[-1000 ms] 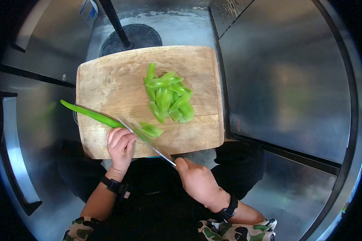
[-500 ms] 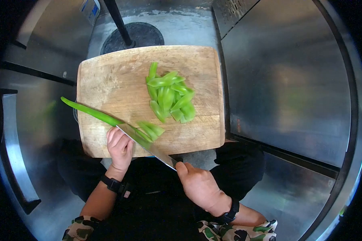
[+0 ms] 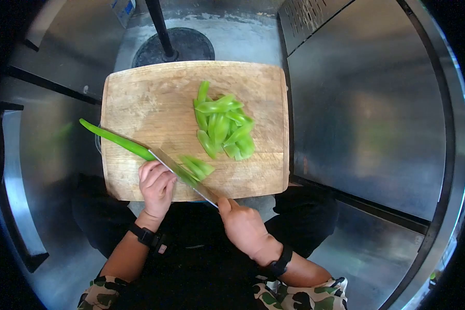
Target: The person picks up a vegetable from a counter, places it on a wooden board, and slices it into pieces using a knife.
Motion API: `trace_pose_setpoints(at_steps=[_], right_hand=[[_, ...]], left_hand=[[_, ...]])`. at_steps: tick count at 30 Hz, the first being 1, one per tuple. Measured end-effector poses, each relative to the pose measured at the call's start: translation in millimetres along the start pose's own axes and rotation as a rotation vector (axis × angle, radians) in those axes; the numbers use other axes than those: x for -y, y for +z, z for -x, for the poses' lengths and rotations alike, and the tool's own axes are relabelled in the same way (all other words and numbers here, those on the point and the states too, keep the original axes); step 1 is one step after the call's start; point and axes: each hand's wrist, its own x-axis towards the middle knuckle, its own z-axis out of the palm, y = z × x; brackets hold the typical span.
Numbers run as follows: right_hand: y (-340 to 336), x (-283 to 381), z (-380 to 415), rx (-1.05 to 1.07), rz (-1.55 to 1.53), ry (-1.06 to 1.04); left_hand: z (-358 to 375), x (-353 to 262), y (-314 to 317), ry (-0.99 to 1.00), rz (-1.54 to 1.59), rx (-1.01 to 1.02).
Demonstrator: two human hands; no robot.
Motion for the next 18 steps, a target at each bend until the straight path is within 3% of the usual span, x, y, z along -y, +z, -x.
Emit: trace_pose_setpoints(at_steps=[7,18], right_hand=[[-14.2,7.6,7.5,-0.034,-0.127,0.064],[-22.6,14.6,17.3,0.007,0.006,-0.007]], left_hand=[[2.2,2.8,-0.2,-0.019,0.020,-0.013],[0.5,0.5,-1.5,-0.025,0.002,-0.033]])
